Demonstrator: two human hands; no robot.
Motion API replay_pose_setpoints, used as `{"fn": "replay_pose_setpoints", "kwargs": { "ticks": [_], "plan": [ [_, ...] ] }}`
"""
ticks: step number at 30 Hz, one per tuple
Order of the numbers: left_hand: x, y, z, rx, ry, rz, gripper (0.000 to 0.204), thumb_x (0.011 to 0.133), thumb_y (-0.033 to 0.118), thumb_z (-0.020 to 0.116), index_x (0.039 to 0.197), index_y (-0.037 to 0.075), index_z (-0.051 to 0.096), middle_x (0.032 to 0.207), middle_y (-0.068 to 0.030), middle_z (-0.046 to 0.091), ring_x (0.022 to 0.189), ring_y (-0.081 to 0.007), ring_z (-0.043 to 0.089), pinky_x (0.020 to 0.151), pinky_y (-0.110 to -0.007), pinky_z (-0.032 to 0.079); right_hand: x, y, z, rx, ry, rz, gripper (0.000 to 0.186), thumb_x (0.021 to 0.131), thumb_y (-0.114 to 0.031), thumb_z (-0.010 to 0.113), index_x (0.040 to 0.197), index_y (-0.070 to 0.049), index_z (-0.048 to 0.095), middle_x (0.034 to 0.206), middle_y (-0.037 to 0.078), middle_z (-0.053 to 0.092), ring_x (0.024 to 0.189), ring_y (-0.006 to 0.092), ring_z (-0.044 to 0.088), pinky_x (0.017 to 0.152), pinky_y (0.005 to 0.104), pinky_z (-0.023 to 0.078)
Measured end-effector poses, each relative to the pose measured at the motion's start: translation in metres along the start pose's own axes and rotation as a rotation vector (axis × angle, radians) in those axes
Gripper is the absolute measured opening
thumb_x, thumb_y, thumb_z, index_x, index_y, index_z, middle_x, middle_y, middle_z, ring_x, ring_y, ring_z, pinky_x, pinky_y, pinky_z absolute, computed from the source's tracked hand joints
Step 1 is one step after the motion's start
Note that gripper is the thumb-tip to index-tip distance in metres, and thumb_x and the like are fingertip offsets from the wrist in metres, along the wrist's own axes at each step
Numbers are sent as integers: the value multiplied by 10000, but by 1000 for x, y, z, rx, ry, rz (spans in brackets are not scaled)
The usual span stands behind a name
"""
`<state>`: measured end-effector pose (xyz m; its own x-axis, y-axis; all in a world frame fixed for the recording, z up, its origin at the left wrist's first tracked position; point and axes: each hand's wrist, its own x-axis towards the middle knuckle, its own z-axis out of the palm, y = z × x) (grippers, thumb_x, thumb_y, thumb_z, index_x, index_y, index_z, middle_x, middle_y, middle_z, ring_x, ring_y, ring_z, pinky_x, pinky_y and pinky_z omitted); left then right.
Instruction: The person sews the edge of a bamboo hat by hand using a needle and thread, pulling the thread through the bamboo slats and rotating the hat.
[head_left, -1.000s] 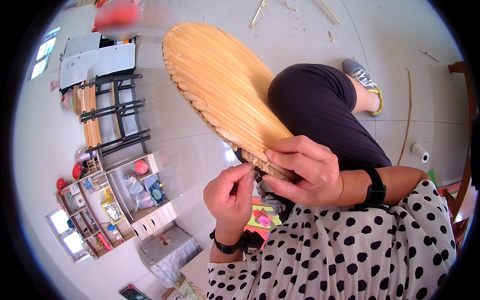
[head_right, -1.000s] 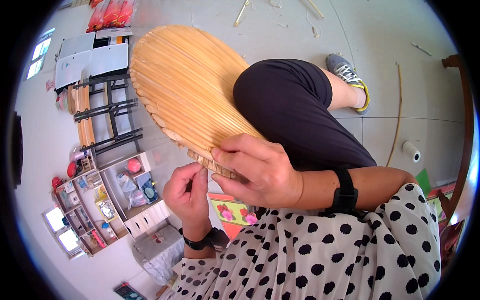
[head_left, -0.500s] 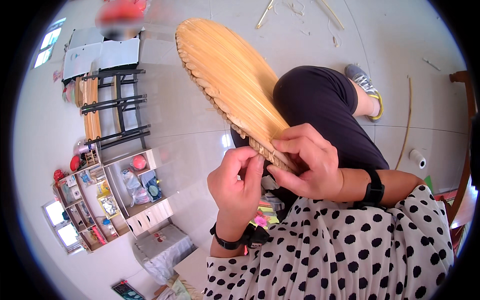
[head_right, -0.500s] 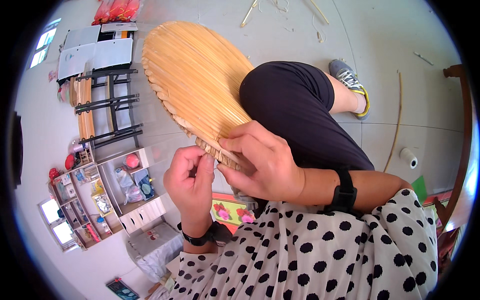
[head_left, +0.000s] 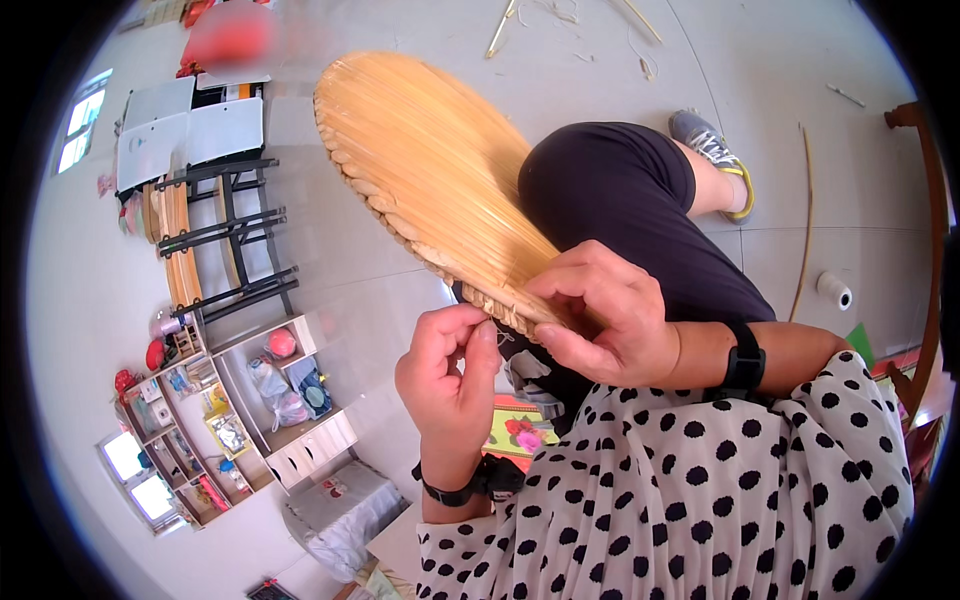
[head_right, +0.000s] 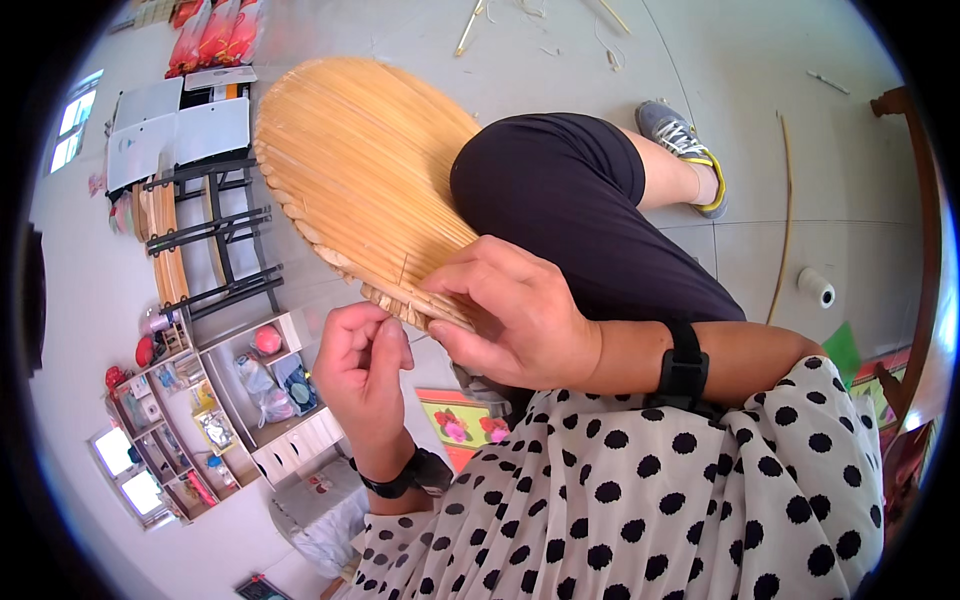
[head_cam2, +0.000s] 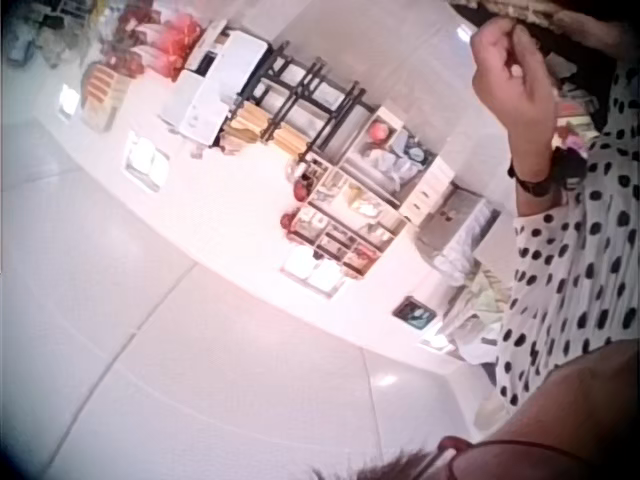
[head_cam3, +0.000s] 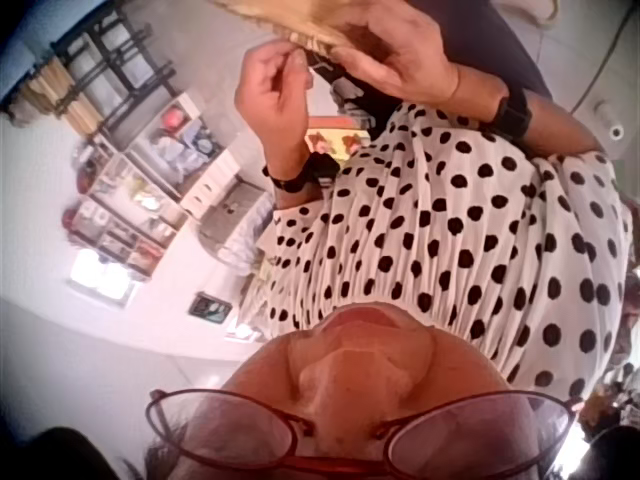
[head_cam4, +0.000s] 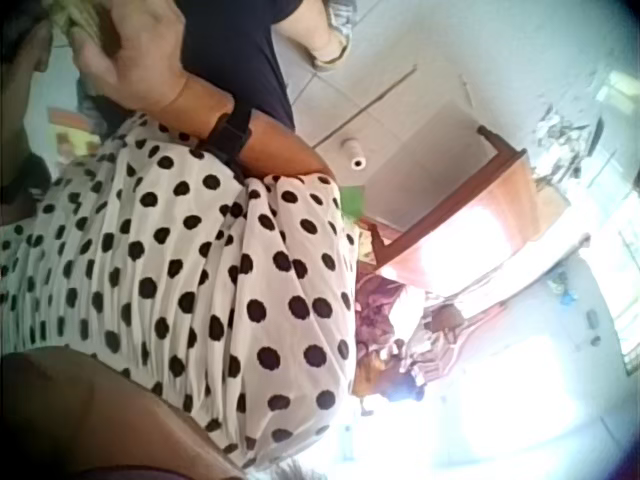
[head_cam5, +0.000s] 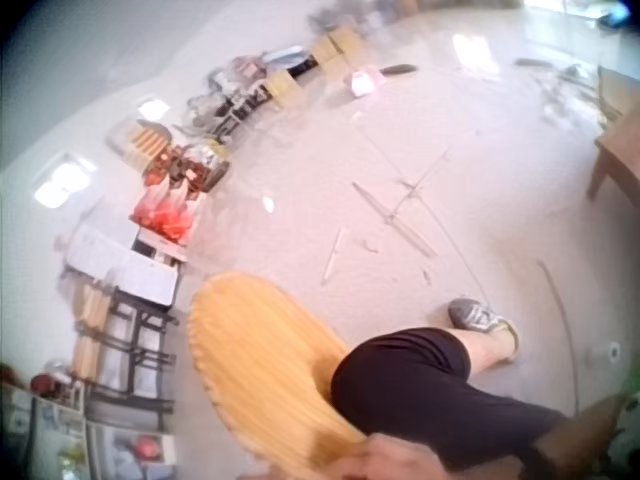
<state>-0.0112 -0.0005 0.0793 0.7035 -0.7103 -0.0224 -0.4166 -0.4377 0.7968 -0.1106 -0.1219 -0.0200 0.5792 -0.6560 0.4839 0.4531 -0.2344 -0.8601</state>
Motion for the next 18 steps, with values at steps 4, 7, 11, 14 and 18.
{"fn": "replay_pose_setpoints", "kwargs": {
  "ticks": [4, 7, 11, 14, 18],
  "plan": [
    [-1, 6, 2, 11, -7, -38, 61, 916, -60, 547, 955, -15, 533, 693, -18, 563, 595, -55, 504, 543, -187, 376, -2, 8, 2, 8, -8, -26, 356, 731, -91, 754, 1052, 8, 636, 912, 129, 610, 774, 280, 600, 664, 340, 517],
    [-2, 5, 3, 34, 3, -40, 49, 912, -42, 573, 949, -16, 551, 694, -22, 579, 596, -55, 517, 546, -195, 398, 1, 5, -1, -16, -41, -33, 407, 726, -115, 760, 1089, 15, 633, 935, 131, 600, 804, 288, 603, 674, 349, 520],
    [-6, 7, 5, 109, 54, -13, 30, 899, -15, 612, 923, -13, 595, 689, -36, 604, 587, -62, 546, 552, -213, 444, 7, -5, -3, -103, -97, -26, 468, 698, -115, 763, 1124, 26, 628, 943, 128, 588, 817, 286, 603, 644, 346, 528],
    [-5, 10, 7, 168, 80, 24, 19, 900, -12, 614, 910, 0, 604, 683, -39, 600, 579, -72, 552, 550, -217, 446, 10, -11, 2, -209, -84, -56, 485, 660, -88, 757, 1111, 41, 633, 932, 125, 584, 788, 280, 605, 610, 339, 531],
    [-4, 8, 10, 170, 91, 39, 22, 902, -10, 615, 905, 10, 607, 682, -40, 599, 572, -77, 555, 543, -219, 441, 10, -12, 8, -274, -44, -98, 485, 613, -53, 745, 1076, 57, 646, 913, 124, 583, 749, 272, 606, 588, 337, 531]
  ]
}}
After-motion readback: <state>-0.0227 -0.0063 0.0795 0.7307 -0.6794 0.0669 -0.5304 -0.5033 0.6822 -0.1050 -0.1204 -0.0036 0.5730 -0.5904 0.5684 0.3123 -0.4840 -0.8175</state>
